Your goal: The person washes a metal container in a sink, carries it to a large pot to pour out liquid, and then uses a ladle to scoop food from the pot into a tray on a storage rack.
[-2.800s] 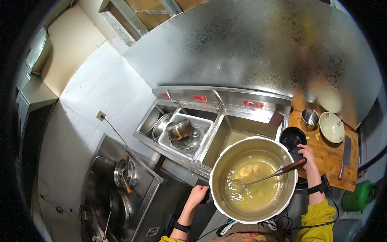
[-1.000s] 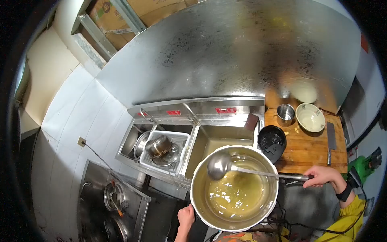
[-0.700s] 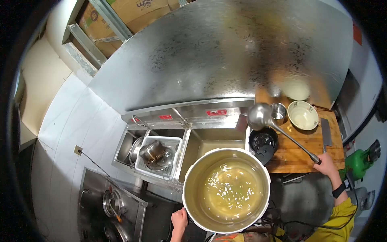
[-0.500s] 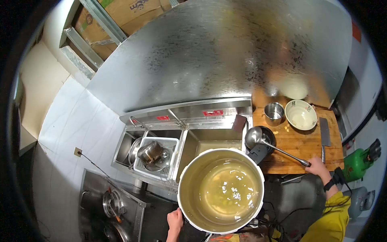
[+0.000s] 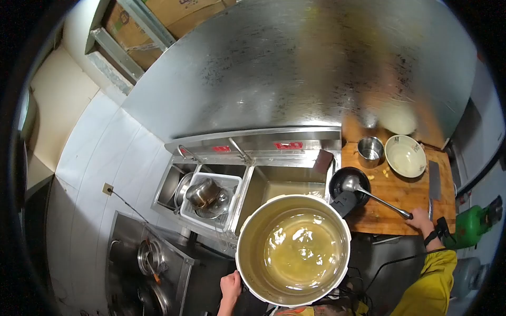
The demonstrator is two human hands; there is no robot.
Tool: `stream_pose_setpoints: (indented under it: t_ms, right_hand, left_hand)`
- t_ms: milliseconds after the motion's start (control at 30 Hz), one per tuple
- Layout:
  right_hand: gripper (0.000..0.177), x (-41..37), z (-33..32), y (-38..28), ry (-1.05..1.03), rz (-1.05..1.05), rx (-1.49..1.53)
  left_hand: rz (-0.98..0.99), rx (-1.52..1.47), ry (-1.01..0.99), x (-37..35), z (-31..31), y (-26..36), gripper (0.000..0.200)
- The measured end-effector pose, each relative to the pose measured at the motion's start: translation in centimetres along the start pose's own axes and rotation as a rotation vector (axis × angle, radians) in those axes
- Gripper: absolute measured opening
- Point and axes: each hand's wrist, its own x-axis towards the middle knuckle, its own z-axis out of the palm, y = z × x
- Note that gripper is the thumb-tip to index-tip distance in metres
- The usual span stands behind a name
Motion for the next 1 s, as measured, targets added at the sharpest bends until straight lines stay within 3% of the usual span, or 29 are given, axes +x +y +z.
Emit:
stream_pose_setpoints:
  t_ms: [167,300,600,700,800,900,933,1000]
  right_hand:
    - [0.031,0.5,3.0,1.9,0.076,0.074,-0.007]
    - [0.021,0.6,4.2,2.4,0.177,-0.006,-0.078]
    - [0.013,0.7,6.5,2.2,0.221,0.029,-0.035]
    - [0.022,0.0,6.4,0.4,0.367,0.129,-0.120]
    - [0.029,-0.1,5.0,-3.0,0.813,-0.052,-0.014]
    - [0.037,1.3,3.2,-8.3,0.401,-0.082,1.032]
    - [0.040,1.6,1.9,-10.5,0.239,-0.183,1.319]
    - [0.046,1.5,-1.3,-16.4,-0.001,-0.372,1.701]
  left_hand:
    - [0.018,0.026,0.001,0.0,-0.1,-0.3,0.042]
    - [0.028,0.022,0.004,0.3,-0.5,0.5,0.042]
    - [0.040,0.022,0.000,0.7,-0.3,0.3,0.041]
    - [0.040,0.008,-0.003,0.6,-0.1,-0.1,0.041]
    - [0.038,0.008,0.023,0.6,-0.4,0.4,0.040]
    - [0.015,0.032,-0.011,0.6,-0.1,-0.1,0.039]
    - [0.024,0.026,-0.016,0.6,-0.1,0.0,0.039]
    - [0.032,0.014,-0.020,0.6,-0.3,0.1,0.039]
